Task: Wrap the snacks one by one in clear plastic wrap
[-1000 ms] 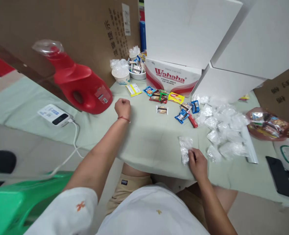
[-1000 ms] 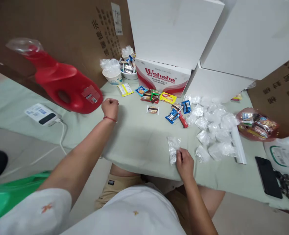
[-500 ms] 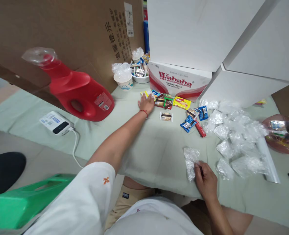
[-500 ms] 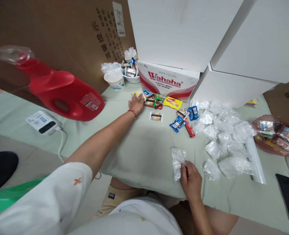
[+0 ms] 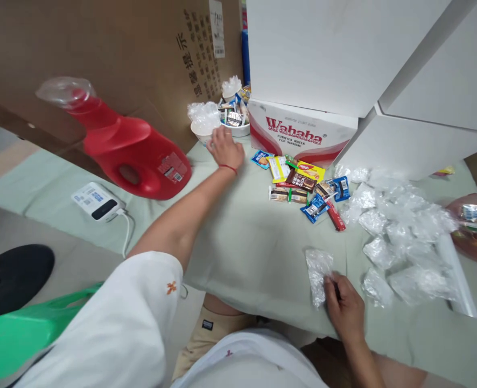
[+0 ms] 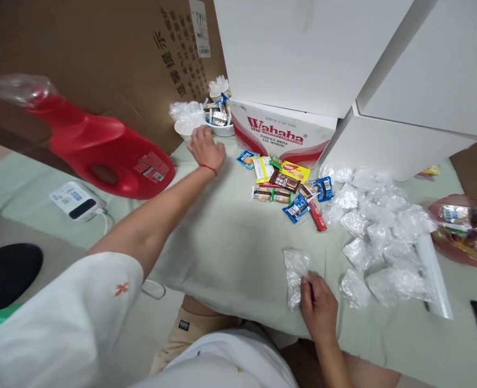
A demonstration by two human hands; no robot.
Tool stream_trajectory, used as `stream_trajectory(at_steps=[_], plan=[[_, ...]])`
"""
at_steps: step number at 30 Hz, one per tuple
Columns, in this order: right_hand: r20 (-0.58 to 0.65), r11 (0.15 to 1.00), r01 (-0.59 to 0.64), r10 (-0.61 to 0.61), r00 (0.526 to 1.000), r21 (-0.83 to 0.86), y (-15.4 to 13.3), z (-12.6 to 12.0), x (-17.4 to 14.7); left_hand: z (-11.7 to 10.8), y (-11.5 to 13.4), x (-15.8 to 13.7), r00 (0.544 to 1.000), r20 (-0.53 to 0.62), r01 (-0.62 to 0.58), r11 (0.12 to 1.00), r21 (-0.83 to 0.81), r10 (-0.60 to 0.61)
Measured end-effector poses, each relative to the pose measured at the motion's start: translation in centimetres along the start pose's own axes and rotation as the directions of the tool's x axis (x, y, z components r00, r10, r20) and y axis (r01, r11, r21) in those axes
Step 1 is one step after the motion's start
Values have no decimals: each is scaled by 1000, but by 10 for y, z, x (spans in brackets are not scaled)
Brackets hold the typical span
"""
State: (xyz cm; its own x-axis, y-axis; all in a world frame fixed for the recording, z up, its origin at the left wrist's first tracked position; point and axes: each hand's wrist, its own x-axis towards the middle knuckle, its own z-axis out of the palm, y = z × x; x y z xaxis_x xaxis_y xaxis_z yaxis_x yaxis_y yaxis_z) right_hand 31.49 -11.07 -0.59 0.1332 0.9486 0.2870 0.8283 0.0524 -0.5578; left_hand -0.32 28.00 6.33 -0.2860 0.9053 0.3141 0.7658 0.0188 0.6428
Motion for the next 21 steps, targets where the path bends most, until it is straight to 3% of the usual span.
stream_trajectory(at_steps=[3, 6, 9, 11, 15, 18, 20, 21], plan=[[0, 1000, -2, 2, 1000, 0, 0, 0, 1, -20, -36, 38, 995, 46, 94, 995, -17, -93], [2, 1000, -16, 16, 1000, 3, 1, 1, 1, -30, -51, 49, 986, 106, 133, 990, -39, -128], [-1, 999, -33, 33, 999, 15, 3, 2, 0, -31, -48, 34, 992, 90, 97, 987, -125, -86], [-2, 999, -39, 39, 999, 25, 3, 2, 0, -29, -38, 10, 997, 69, 57, 979, -195, -44], [-8, 998, -39, 39, 999, 49, -1, 4, 2, -24, 4, -68, 994, 85, -36, 959, -280, 63], [-16, 998, -39, 40, 999, 57, -2, 5, 3, -14, 60, -126, 956, 143, -164, 868, -469, 257], [-28, 997, -45, 47, 999, 63, -3, 6, 3, 4, 109, -153, 916, 235, -93, 744, -662, 324], [-32, 997, -48, 50, 998, 68, -3, 6, 3, 16, 135, -162, 897, 303, 14, 663, -748, 323]])
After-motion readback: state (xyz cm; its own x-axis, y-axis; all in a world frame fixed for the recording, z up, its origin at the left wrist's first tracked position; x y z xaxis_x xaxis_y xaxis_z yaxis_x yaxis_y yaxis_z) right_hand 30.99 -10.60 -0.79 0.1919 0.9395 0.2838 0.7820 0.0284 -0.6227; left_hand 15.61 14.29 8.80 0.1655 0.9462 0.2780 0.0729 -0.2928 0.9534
